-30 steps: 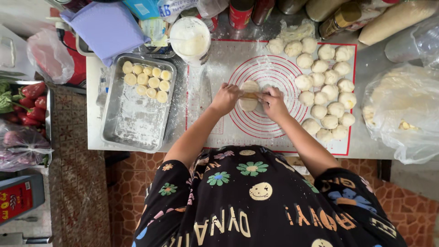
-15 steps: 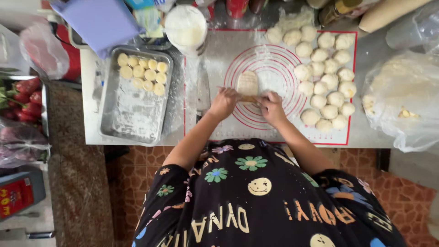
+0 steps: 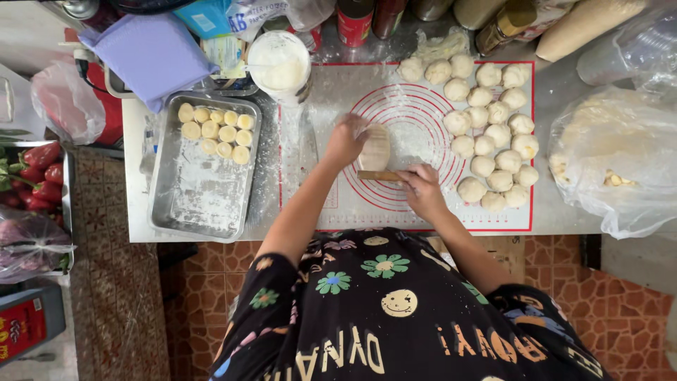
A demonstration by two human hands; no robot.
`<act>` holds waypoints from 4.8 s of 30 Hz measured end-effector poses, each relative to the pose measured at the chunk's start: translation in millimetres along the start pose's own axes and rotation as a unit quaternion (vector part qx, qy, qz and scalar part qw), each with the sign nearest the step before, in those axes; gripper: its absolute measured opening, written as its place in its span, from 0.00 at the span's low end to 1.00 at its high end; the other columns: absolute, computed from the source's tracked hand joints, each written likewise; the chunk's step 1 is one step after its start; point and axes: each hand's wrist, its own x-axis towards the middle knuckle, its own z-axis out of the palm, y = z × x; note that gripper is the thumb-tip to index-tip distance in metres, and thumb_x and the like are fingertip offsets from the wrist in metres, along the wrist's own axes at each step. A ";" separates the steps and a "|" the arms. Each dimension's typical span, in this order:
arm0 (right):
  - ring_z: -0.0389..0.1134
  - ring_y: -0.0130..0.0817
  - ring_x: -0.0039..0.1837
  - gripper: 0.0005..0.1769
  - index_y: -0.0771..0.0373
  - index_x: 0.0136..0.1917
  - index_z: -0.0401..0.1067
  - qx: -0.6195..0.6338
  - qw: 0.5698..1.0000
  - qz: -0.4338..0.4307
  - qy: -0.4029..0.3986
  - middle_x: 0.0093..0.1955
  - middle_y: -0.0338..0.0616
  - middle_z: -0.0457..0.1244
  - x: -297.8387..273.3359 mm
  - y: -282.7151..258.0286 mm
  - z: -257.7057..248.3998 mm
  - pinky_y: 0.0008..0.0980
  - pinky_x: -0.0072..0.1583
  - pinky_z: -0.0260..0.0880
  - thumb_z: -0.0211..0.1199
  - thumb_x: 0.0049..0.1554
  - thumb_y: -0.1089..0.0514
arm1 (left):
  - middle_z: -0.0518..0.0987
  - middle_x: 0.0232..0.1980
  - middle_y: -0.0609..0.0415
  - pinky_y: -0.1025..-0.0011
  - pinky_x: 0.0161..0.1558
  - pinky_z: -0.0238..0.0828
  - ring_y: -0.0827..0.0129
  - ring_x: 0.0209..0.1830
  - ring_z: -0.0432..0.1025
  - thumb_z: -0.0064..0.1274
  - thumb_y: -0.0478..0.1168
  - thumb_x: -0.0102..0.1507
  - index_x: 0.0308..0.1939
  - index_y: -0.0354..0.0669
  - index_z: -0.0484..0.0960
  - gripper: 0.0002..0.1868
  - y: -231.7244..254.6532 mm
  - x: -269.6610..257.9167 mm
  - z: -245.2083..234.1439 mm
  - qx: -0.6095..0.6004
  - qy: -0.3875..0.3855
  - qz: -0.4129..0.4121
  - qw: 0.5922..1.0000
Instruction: The person rolls dough balls into flat circular sheets using a rolling pin on a silicone mat. They repeatedly flatten each piece, adjust its position, and place the finished sheets into a metal tray. The person also uses a knife to trim the edges of the rolled dough.
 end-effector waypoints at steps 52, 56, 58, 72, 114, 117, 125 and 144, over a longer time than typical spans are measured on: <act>0.65 0.24 0.60 0.19 0.68 0.63 0.74 0.274 0.934 0.221 0.063 0.61 0.41 0.64 -17.6 79.5 -46.7 0.20 0.61 0.65 0.64 0.58 0.73 | 0.86 0.44 0.45 0.63 0.48 0.76 0.58 0.44 0.81 0.68 0.38 0.48 0.45 0.42 0.88 0.21 62.2 115.5 -27.0 0.042 -0.467 0.074 0.880; 0.65 0.25 0.59 0.20 0.68 0.63 0.75 0.264 0.932 0.235 0.083 0.61 0.41 0.63 -22.2 72.1 -41.4 0.20 0.58 0.64 0.64 0.57 0.74 | 0.85 0.44 0.43 0.61 0.47 0.75 0.55 0.46 0.79 0.62 0.33 0.48 0.44 0.43 0.88 0.19 7.8 128.4 3.4 0.118 -0.336 -0.005 0.934; 0.65 0.28 0.58 0.21 0.66 0.62 0.75 0.237 0.943 0.221 0.073 0.60 0.42 0.63 -19.8 64.7 -42.8 0.22 0.57 0.65 0.63 0.55 0.74 | 0.86 0.45 0.45 0.63 0.50 0.77 0.57 0.46 0.81 0.61 0.35 0.53 0.45 0.42 0.87 0.16 -13.5 126.1 11.4 0.039 -0.276 -0.025 0.960; 0.64 0.47 0.60 0.18 0.59 0.57 0.80 -0.029 0.997 -0.061 -0.038 0.54 0.44 0.65 115.6 71.5 28.2 0.47 0.61 0.64 0.70 0.53 0.64 | 0.71 0.69 0.45 0.54 0.64 0.66 0.47 0.66 0.68 0.55 0.43 0.65 0.63 0.47 0.77 0.22 56.8 90.0 -51.2 0.080 -0.002 -0.088 0.993; 0.35 0.57 0.86 0.43 0.61 0.85 0.41 -0.196 0.961 0.022 -0.195 0.87 0.53 0.38 17.4 33.5 21.1 0.63 0.80 0.29 0.53 0.64 0.47 | 0.43 0.85 0.42 0.50 0.81 0.29 0.52 0.86 0.37 0.41 0.50 0.71 0.81 0.36 0.44 0.41 94.4 -93.3 -21.7 0.244 -0.086 -0.036 0.965; 0.37 0.54 0.86 0.41 0.61 0.85 0.42 -0.189 0.963 0.013 -0.192 0.87 0.53 0.40 -4.9 32.8 19.1 0.62 0.80 0.31 0.52 0.65 0.48 | 0.44 0.85 0.45 0.51 0.81 0.30 0.54 0.86 0.37 0.41 0.50 0.70 0.81 0.37 0.44 0.41 100.7 -113.7 -18.8 0.246 -0.109 -0.053 0.962; 0.63 0.52 0.68 0.25 0.64 0.73 0.69 -0.118 0.988 -0.046 -0.083 0.64 0.48 0.66 17.5 46.5 4.0 0.55 0.72 0.57 0.59 0.63 0.61 | 0.58 0.79 0.49 0.46 0.78 0.33 0.60 0.81 0.49 0.39 0.43 0.71 0.78 0.41 0.54 0.32 101.1 -111.9 -20.6 0.323 -0.111 -0.032 0.939; 0.64 0.52 0.66 0.15 0.60 0.62 0.77 -0.094 0.995 -0.008 -0.029 0.63 0.47 0.64 115.1 74.5 49.0 0.48 0.67 0.64 0.63 0.62 0.60 | 0.63 0.76 0.44 0.53 0.74 0.51 0.51 0.78 0.53 0.44 0.43 0.70 0.70 0.37 0.70 0.25 60.0 7.5 -36.6 0.206 0.014 -0.058 0.977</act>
